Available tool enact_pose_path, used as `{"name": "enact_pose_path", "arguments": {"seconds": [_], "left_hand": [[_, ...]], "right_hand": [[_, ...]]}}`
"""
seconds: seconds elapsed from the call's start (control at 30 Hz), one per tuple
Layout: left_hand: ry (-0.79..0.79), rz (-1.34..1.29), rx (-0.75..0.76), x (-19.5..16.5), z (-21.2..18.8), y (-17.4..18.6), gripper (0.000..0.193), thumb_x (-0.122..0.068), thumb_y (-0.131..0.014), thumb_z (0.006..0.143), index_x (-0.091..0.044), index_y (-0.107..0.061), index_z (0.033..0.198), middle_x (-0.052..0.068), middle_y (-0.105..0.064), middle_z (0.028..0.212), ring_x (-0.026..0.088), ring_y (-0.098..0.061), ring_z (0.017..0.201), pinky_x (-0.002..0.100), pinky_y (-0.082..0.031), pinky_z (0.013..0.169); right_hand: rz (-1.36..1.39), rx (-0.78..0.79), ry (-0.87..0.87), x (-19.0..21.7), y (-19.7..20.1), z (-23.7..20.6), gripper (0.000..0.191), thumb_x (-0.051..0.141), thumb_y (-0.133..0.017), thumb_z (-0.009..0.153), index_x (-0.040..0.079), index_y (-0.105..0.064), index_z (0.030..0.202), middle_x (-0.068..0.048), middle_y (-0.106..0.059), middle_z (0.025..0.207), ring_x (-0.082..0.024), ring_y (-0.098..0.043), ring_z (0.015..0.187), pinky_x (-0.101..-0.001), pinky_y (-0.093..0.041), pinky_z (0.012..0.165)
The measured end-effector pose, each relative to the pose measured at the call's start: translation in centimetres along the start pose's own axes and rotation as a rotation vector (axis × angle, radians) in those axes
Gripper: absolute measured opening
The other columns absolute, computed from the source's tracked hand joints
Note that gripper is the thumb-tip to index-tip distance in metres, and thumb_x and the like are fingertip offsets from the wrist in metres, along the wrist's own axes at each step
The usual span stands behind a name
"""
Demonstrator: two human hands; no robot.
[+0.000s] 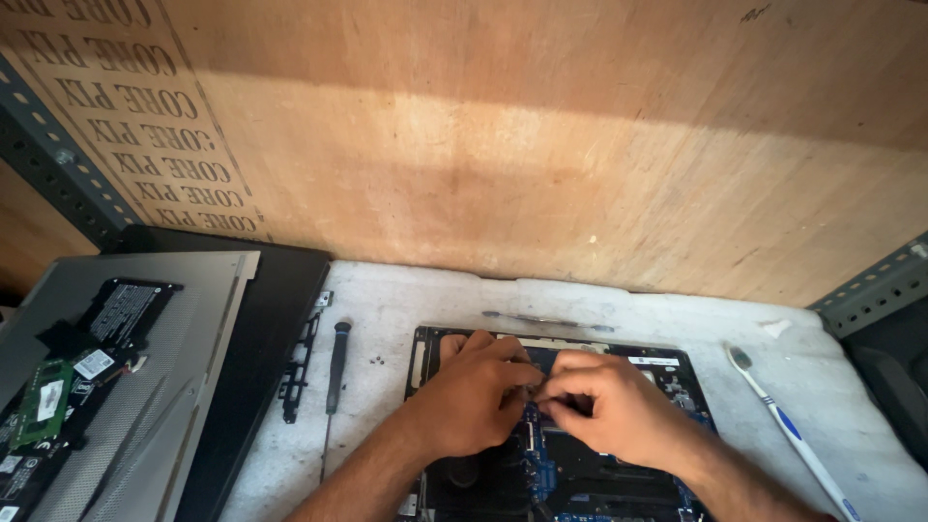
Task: The person works on a disassembled laptop lying open on a foam-padded workbench, using both hands to fit and press a small component onto the exposed motherboard. They repeatedly pick at and seat the small part along the board's edge, steadying the laptop with one hand while working with the other.
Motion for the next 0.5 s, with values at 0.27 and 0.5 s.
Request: {"name": "enact_pose_path", "arguments": {"seconds": [0.27, 0.5], "left_hand": [[-0.005, -0.017, -0.006, 0.07, 0.08, 0.00, 0.016, -0.010, -0.067, 0.082, -0.016, -0.075, 0.093, 0.001, -0.066, 0.103, 0.025, -0.054, 0.104, 0.044, -0.031, 0.092], [0.002, -0.040, -0.033, -0.19, 0.28, 0.30, 0.011, -0.013, -0.068, 0.082, -0.014, -0.073, 0.092, 0.002, -0.065, 0.098, 0.026, -0.057, 0.104, 0.045, -0.034, 0.092]], "right_hand": [[-0.081, -0.052, 0.103, 0.18, -0.46, -0.32, 0.011, 0.006, -0.078, 0.078, 0.004, -0.074, 0.089, -0.006, -0.064, 0.080, -0.020, -0.066, 0.062, -0.0341, -0.051, 0.054], [-0.094, -0.058, 0.109, 0.76, -0.41, -0.44, 0.015, 0.004, -0.077, 0.077, 0.005, -0.073, 0.091, -0.007, -0.062, 0.083, -0.023, -0.066, 0.066, -0.0358, -0.051, 0.056]]}}
Point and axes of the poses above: each hand's wrist, its own z-axis towards the middle knuckle, its own y-axis out of the back of the hand, x = y × z, the point moved 2 cm from there along z, towards the middle knuckle
